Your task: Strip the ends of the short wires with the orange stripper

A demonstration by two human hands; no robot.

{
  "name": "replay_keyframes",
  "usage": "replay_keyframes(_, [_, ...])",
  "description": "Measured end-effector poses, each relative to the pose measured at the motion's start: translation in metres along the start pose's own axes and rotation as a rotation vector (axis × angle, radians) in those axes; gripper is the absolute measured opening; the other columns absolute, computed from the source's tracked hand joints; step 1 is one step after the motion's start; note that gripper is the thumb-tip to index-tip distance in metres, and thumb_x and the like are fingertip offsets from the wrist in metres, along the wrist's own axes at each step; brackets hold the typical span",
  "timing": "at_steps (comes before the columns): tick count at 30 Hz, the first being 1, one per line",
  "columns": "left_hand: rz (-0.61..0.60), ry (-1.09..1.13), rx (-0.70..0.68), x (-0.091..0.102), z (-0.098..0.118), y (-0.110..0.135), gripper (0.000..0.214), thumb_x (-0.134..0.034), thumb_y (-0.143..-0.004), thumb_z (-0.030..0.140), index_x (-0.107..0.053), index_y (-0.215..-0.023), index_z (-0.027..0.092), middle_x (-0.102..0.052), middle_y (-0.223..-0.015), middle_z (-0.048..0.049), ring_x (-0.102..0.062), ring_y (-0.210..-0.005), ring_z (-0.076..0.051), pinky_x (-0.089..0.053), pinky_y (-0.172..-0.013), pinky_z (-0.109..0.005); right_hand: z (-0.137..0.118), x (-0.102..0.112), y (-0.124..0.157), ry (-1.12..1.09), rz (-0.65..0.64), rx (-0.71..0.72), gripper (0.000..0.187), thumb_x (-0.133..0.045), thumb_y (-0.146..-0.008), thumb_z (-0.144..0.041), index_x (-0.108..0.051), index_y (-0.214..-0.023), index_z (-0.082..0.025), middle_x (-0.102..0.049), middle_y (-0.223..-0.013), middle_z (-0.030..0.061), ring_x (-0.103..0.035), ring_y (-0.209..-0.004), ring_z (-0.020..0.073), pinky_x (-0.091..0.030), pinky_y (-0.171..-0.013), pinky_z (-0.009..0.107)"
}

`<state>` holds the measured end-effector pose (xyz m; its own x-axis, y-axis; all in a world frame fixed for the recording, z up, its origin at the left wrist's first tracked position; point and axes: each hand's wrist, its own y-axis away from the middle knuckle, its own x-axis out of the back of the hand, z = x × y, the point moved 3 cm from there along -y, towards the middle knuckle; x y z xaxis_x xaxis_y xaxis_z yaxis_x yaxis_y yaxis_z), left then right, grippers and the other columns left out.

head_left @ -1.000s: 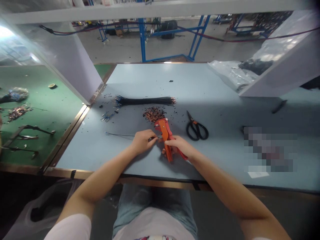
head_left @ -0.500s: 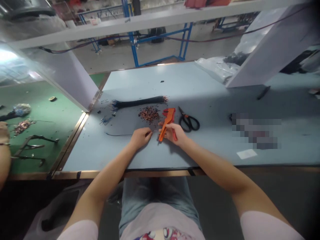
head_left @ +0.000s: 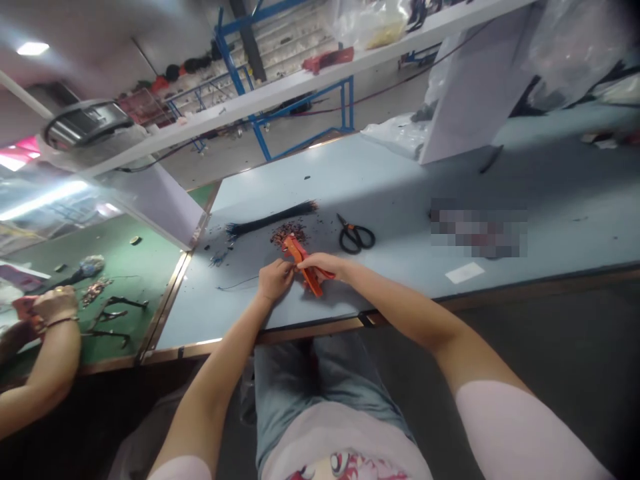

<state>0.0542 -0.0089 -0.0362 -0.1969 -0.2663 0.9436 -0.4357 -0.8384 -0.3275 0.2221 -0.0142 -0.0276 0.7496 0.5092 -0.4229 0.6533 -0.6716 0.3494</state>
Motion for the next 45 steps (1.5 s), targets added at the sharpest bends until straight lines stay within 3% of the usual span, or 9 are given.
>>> replay_keyframes(8, [-0.099,-0.212,0.010,0.003,0.006,-0.002,0.034,-0.038,-0.094,0.036,-0.065,-0.084,0.018,-0.066,-0.082,-0.0068,-0.060,-0.076,-0.016,-0.034,-0.062,-0.025,-0.004,-0.003,0.002,0.038,0.016,0.007,0.011,-0.052,-0.087,-0.020,-0.055,-0.080,-0.012,-0.063,-0.060,0.0046,-0.065,-0.048,0.0199,-0.054,-0.047,0.031])
replay_keyframes(19, [-0.184,-0.359,0.126,0.007,0.012,-0.003,0.032,-0.034,-0.095,0.036,-0.062,-0.096,0.020,-0.067,-0.092,-0.0074,-0.062,-0.083,-0.018,-0.035,-0.064,-0.025,-0.006,0.001,-0.002,-0.016,0.009,0.036,0.012,-0.050,-0.085,-0.019,-0.056,-0.077,-0.013,-0.061,-0.055,0.0036,-0.064,-0.049,0.0201,-0.057,-0.050,0.034])
replay_keyframes(28, [-0.201,-0.387,0.205,0.009,0.017,-0.002,0.030,-0.035,-0.095,0.034,-0.061,-0.094,0.019,-0.068,-0.092,-0.0077,-0.062,-0.080,-0.017,-0.035,-0.063,-0.025,-0.007,0.011,-0.003,-0.103,-0.021,0.001,0.016,-0.046,-0.090,-0.022,-0.053,-0.079,-0.013,-0.062,-0.061,0.0027,-0.066,-0.053,0.0178,-0.058,-0.056,0.035])
replay_keyframes(36, [-0.205,-0.358,0.177,0.010,0.020,-0.003,0.030,-0.036,-0.095,0.034,-0.061,-0.092,0.018,-0.068,-0.091,-0.0086,-0.063,-0.078,-0.018,-0.035,-0.062,-0.026,-0.005,0.011,-0.004,-0.160,-0.006,-0.014,0.012,-0.051,-0.089,-0.022,-0.053,-0.081,-0.014,-0.060,-0.059,0.0008,-0.066,-0.052,0.0176,-0.057,-0.058,0.034])
replay_keyframes(45, [-0.172,-0.179,0.172,0.006,0.020,-0.001,0.023,-0.041,-0.092,0.030,-0.061,-0.093,0.018,-0.067,-0.091,-0.0078,-0.061,-0.081,-0.018,-0.039,-0.067,-0.026,-0.001,0.011,-0.001,-0.139,0.009,-0.040,0.016,-0.046,-0.092,-0.023,-0.055,-0.084,-0.013,-0.063,-0.065,0.0032,-0.067,-0.059,0.0182,-0.056,-0.062,0.035])
